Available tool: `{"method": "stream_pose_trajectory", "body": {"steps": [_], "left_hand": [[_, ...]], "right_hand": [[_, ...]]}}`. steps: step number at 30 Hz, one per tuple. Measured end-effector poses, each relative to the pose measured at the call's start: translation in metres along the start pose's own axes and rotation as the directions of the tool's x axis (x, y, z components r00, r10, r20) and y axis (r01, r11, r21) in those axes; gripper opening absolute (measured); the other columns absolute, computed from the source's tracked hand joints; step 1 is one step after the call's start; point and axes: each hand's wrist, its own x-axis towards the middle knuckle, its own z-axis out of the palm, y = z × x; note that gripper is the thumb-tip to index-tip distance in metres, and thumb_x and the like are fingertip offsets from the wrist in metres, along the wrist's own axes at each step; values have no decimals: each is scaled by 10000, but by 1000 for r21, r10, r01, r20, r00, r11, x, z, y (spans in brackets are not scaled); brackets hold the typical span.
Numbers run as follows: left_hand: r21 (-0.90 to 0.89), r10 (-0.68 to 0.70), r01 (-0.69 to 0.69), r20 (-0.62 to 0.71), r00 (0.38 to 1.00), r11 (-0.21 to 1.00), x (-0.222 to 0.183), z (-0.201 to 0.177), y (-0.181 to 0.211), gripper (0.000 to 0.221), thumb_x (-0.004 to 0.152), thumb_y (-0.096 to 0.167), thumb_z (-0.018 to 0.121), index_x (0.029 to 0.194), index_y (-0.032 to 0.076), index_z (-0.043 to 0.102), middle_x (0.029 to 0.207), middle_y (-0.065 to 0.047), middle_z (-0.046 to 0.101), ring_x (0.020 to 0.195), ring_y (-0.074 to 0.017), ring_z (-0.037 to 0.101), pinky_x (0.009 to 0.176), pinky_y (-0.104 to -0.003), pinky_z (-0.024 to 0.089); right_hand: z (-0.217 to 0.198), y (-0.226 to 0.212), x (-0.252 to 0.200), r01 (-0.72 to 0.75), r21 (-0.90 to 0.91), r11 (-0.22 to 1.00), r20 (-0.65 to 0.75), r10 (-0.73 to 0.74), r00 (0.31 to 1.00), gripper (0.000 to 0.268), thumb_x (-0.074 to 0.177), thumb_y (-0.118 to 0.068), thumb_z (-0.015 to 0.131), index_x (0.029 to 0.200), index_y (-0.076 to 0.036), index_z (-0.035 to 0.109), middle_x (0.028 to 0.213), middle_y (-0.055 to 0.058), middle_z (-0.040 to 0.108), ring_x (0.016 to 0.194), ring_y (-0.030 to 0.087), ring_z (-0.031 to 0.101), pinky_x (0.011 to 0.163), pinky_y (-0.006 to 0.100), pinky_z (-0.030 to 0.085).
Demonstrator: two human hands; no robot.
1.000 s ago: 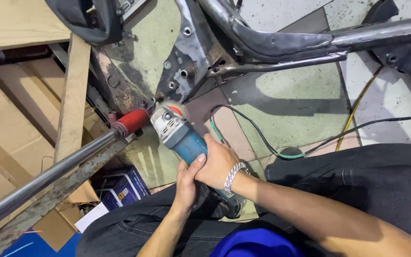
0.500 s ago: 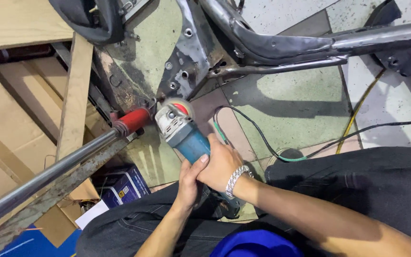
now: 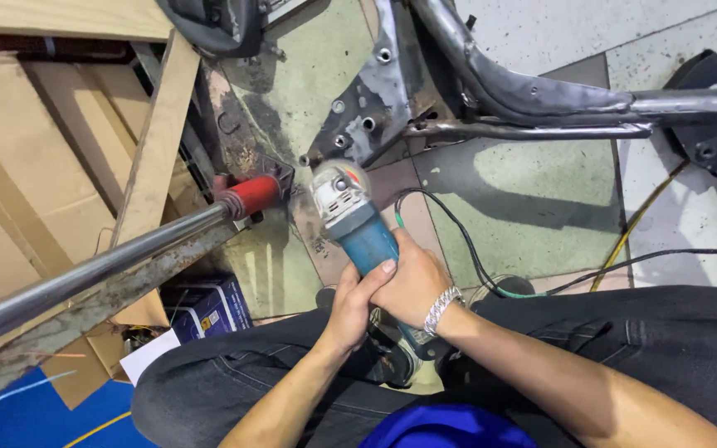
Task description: Grinding a motorcycle frame using an electric angle grinder
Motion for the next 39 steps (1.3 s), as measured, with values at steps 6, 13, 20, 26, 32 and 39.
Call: {"method": "stream_pose_trajectory", "body": {"steps": [6, 13, 20, 26, 32, 39], "left_hand": [[22, 5, -6, 25, 1000, 1000, -6, 11, 29, 524, 817, 319, 816, 1243, 42, 686, 1095, -123, 707, 1034, -222, 636, 891, -397, 550], [-29, -49, 51, 57, 997, 998, 2, 30, 29, 637, 745, 434, 865, 1234, 65, 693, 1102, -135, 729, 1073, -252, 699, 917, -425, 559], [-231, -144, 144, 16, 989, 962, 1, 49, 17, 707, 703, 456, 871, 1208, 6, 666, 1045, -149, 700, 1038, -254, 697, 890, -406, 551], [-267, -50, 73, 91, 995, 961, 8, 42, 22, 783, 703, 484, 853, 1252, -23, 620, 1072, -197, 687, 1088, -300, 688, 899, -428, 546], [-338, 11, 38, 140, 990, 940, 13, 17, 21, 765, 729, 493, 847, 1236, -33, 619, 1074, -209, 680, 1100, -305, 679, 919, -422, 540], [-497, 124, -40, 136, 983, 867, 30, 23, 10, 706, 745, 440, 856, 1207, -45, 633, 1042, -211, 673, 1070, -295, 660, 929, -442, 525]], "right_hand": [[11, 7, 7, 53, 53, 997, -116, -46, 992, 461, 723, -255, 689, 1167, -150, 616, 1057, 223, 736, 1121, 437, 678, 957, 534, 556], [10, 15, 15, 99, -146, 984, -247, -133, 960, 532, 699, -188, 747, 1201, -89, 600, 1072, 288, 729, 1131, 491, 656, 973, 595, 537], [-2, 44, 24, 8, -480, 877, -404, -229, 886, 522, 736, -237, 733, 1215, -99, 578, 1005, 299, 725, 1069, 524, 665, 950, 631, 528], [8, 38, 20, -37, -508, 860, -497, -258, 829, 564, 762, -275, 715, 1278, -118, 553, 1019, 308, 712, 1076, 550, 649, 958, 653, 507], [18, 30, 33, -66, -557, 828, -541, -301, 786, 543, 789, -308, 693, 1274, -119, 538, 967, 301, 715, 1041, 546, 665, 931, 647, 515], [22, 6, 31, -77, -652, 754, -542, -392, 744, 484, 834, -316, 658, 1230, -84, 503, 943, 330, 690, 1030, 570, 653, 924, 667, 501]]}}
